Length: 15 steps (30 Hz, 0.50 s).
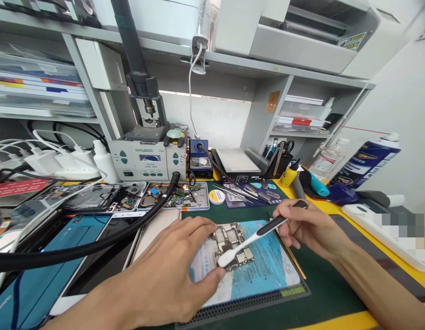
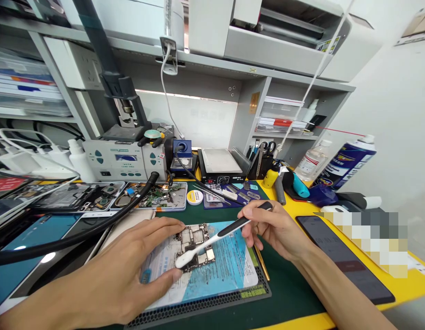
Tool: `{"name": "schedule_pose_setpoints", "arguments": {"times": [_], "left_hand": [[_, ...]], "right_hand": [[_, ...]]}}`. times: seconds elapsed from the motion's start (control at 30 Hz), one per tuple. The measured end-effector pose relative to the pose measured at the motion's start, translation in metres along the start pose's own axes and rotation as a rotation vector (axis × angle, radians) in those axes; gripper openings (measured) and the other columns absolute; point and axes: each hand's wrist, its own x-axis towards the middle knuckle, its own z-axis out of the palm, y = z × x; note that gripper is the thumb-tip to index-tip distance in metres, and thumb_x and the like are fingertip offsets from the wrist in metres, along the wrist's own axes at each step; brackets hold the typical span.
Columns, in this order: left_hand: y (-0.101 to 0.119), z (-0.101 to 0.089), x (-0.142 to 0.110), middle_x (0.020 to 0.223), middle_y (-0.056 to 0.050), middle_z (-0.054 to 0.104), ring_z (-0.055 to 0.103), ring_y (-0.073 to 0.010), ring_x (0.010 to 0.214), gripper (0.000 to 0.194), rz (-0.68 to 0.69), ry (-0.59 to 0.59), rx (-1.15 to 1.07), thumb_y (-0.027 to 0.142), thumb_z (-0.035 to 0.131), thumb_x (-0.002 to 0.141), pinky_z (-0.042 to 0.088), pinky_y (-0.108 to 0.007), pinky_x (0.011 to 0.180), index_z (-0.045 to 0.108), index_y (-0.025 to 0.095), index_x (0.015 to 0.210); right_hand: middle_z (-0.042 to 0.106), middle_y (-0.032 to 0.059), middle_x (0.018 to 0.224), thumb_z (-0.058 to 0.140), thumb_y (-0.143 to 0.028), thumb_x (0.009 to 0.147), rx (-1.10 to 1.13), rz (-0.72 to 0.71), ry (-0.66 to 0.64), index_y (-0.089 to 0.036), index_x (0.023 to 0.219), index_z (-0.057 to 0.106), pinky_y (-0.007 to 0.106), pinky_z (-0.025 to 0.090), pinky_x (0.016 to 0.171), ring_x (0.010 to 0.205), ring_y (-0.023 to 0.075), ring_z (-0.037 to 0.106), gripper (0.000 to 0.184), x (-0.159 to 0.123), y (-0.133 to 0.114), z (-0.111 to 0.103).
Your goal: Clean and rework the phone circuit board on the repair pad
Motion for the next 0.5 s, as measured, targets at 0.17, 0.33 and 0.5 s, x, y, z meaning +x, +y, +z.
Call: {"name": "schedule_pose_setpoints", "arguments": {"times": [0.17,0.33,0.5], "left_hand": [[0.0007,-0.0013,0.0003,0.146,-0.011,0.058,0.056,-0.0328,0.134,0.059,-0.011,-0.037,0.000,0.049,0.060,0.092,0.044,-0.051,0.117,0.055,0.020,0.143],[0.0000,0.0006,0.0001,0.148,-0.009,0.056,0.053,-0.0317,0.135,0.061,-0.028,-0.038,-0.001,0.049,0.059,0.092,0.043,-0.050,0.118,0.052,0.020,0.145],[0.0006,0.0013,0.0004,0.148,-0.010,0.056,0.054,-0.0316,0.135,0.061,-0.028,-0.038,0.002,0.047,0.059,0.091,0.042,-0.051,0.118,0.053,0.019,0.145]], "right_hand": [[0.073,0.0072,0.057,0.086,-0.033,0.076,0.001,0.023,-0.019,-0.013,0.078,0.078,0.017,0.049,0.034,0.043,0.0177,0.068,0.022,-0.0005,-0.0005,-0.0010],[0.072,0.0045,0.056,0.084,-0.032,0.078,0.016,0.029,-0.004,-0.013,0.077,0.077,0.016,0.049,0.034,0.042,0.0149,0.066,0.020,0.0011,-0.0009,0.0001],[0.071,0.0039,0.055,0.083,-0.031,0.078,0.022,0.055,0.005,-0.014,0.073,0.075,0.016,0.048,0.033,0.040,0.0144,0.065,0.019,0.0034,-0.0007,0.0005]]}}
